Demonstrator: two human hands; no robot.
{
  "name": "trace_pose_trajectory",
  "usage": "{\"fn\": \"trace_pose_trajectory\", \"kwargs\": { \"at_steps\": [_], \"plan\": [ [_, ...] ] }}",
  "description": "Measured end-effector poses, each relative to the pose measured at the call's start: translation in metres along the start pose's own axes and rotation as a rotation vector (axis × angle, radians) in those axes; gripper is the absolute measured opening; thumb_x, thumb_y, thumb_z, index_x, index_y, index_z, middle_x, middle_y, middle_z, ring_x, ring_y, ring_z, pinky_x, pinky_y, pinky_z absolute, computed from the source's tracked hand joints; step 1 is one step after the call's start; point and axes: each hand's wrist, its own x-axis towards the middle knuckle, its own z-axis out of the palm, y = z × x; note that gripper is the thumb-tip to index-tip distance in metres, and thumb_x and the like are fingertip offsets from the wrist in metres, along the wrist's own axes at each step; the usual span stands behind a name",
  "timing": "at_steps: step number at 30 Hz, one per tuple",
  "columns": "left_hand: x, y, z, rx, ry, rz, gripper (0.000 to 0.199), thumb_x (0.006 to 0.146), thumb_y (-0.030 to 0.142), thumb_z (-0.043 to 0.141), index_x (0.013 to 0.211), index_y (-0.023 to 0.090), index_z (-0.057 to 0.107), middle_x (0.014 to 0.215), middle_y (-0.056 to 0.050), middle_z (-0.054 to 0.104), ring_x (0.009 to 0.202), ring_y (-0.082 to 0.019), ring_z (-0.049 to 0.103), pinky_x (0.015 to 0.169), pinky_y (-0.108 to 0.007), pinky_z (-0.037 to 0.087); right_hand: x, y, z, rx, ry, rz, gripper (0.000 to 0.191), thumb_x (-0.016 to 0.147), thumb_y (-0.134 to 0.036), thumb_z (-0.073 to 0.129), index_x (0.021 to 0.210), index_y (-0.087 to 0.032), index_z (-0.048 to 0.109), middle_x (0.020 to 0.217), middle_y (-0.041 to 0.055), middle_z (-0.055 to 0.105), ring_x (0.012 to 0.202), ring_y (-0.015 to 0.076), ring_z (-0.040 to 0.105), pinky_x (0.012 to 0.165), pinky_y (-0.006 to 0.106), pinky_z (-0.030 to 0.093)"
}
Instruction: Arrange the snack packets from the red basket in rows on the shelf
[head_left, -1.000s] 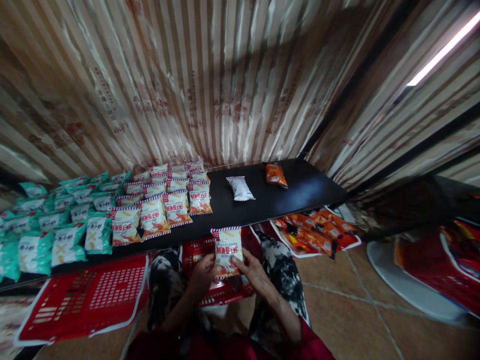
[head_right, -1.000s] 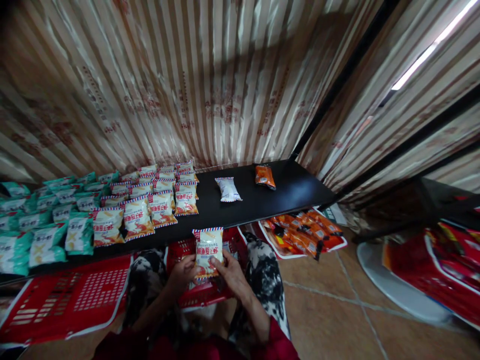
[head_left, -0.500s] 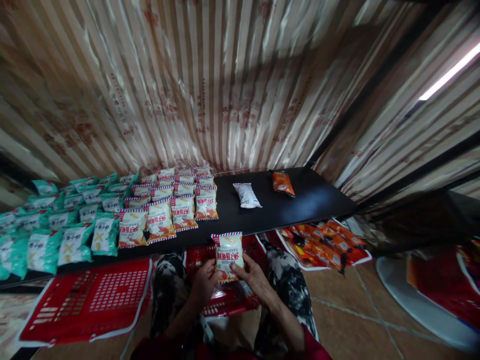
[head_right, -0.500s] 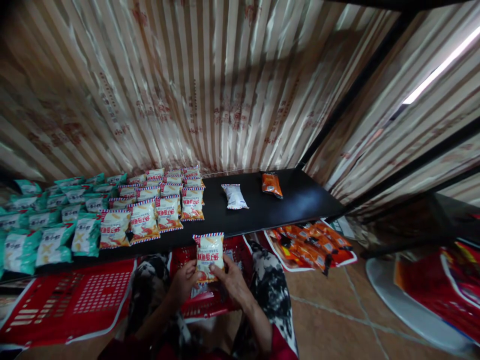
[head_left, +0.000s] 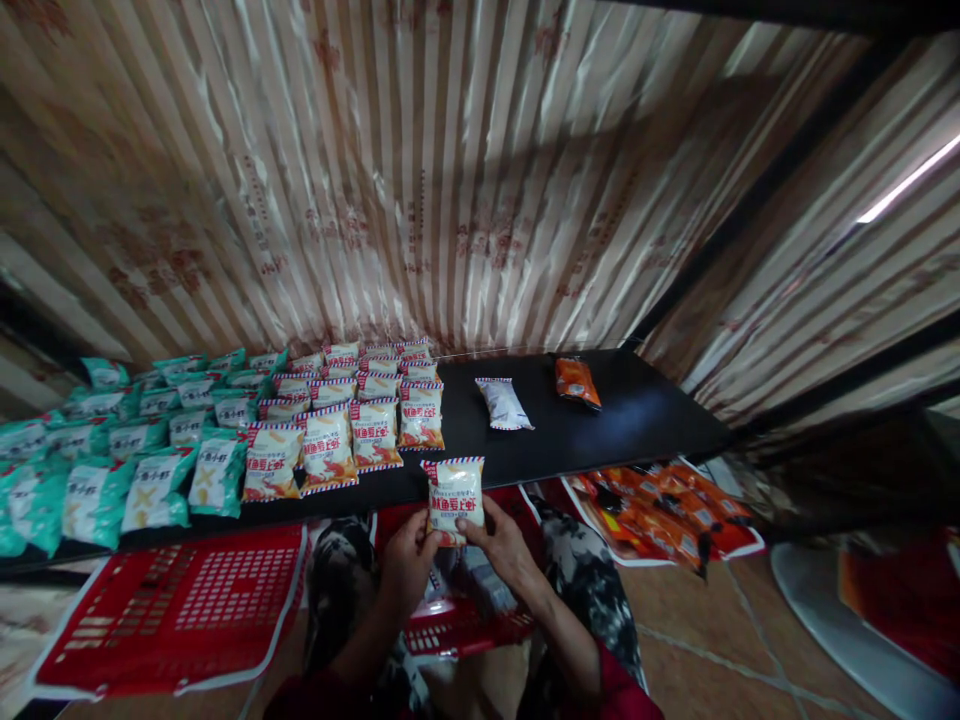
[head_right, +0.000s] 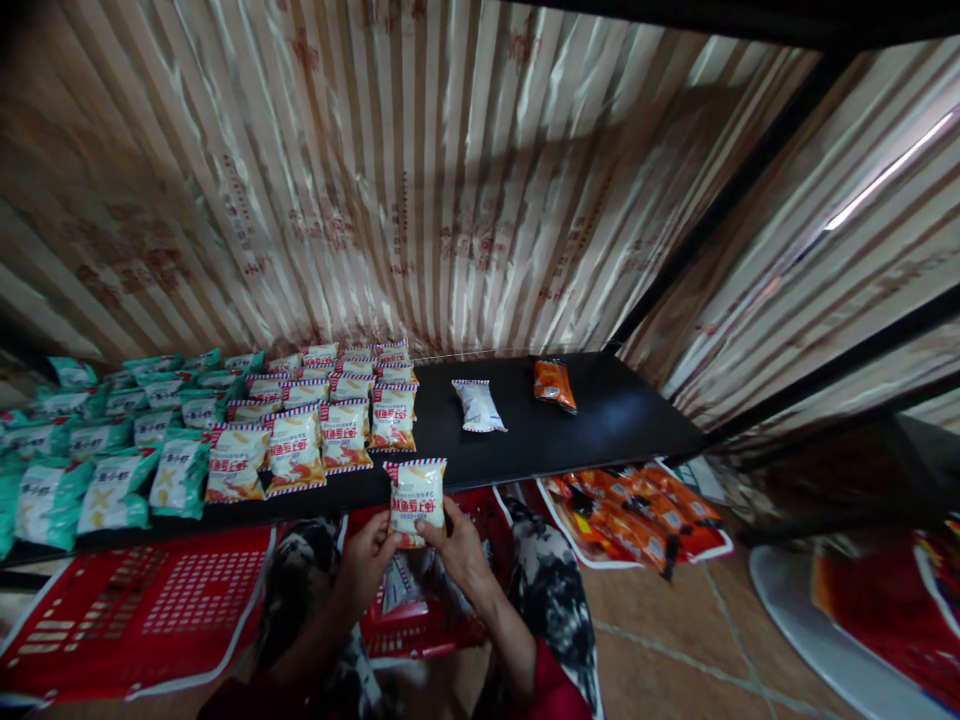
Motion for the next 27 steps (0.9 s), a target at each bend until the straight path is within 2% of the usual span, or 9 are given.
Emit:
{"fn": "trace_pose_trajectory", "kwargs": {
  "at_steps": [4, 8, 12, 19, 27],
  "plan": [
    [0.006, 0.004, -0.004, 0.166, 0.128, 0.082, 0.035, 0.078, 0.031, 0.051, 0.11, 0.018, 0.058, 0.104, -0.009, 0.066, 0.091, -0.021, 0.062, 0.08, -0.034, 0.049, 0.013, -0.011, 0.005, -0.058, 0.005, -0.051, 0.048, 0.063, -0.047, 0.072, 0.101, -0.019, 0.063, 0.092, 0.0054, 0.071, 0.083, 0.0243, 0.063, 0.077, 0.037, 0.05],
    [0.017, 0.009, -0.007, 0.212, 0.232, 0.208, 0.032, 0.082, 0.029, 0.048, 0.111, 0.019, 0.056, 0.099, -0.008, 0.063, 0.084, -0.018, 0.061, 0.078, -0.033, 0.05, 0.031, -0.022, 0.011, -0.066, 0.029, -0.078, 0.05, 0.061, -0.047, 0.073, 0.1, -0.019, 0.063, 0.089, 0.0047, 0.071, 0.079, 0.0233, 0.063, 0.076, 0.037, 0.05],
    [0.027, 0.011, -0.01, 0.279, 0.312, 0.351, 0.032, 0.085, 0.027, 0.044, 0.114, 0.018, 0.053, 0.108, -0.01, 0.059, 0.093, -0.019, 0.06, 0.083, -0.035, 0.05, 0.053, -0.021, 0.014, -0.048, 0.021, -0.097, 0.051, 0.061, -0.047, 0.071, 0.103, -0.019, 0.062, 0.088, 0.0037, 0.071, 0.079, 0.0225, 0.063, 0.076, 0.036, 0.05],
    [0.036, 0.0, -0.01, 0.435, 0.33, 0.469, 0.033, 0.087, 0.019, 0.038, 0.117, 0.016, 0.052, 0.119, -0.012, 0.055, 0.112, -0.021, 0.053, 0.093, -0.038, 0.047, 0.082, -0.011, 0.017, -0.084, 0.054, -0.105, 0.044, 0.062, -0.041, 0.071, 0.1, -0.02, 0.064, 0.089, 0.0025, 0.071, 0.082, 0.0222, 0.063, 0.078, 0.036, 0.05],
    [0.046, -0.001, -0.011, 0.506, 0.313, 0.506, 0.036, 0.086, 0.014, 0.036, 0.117, 0.016, 0.052, 0.12, -0.012, 0.055, 0.116, -0.021, 0.051, 0.099, -0.04, 0.043, 0.092, -0.01, 0.02, -0.057, 0.048, -0.102, 0.044, 0.063, -0.04, 0.07, 0.1, -0.019, 0.064, 0.086, 0.0019, 0.071, 0.077, 0.02, 0.063, 0.078, 0.035, 0.05]
  ]
}}
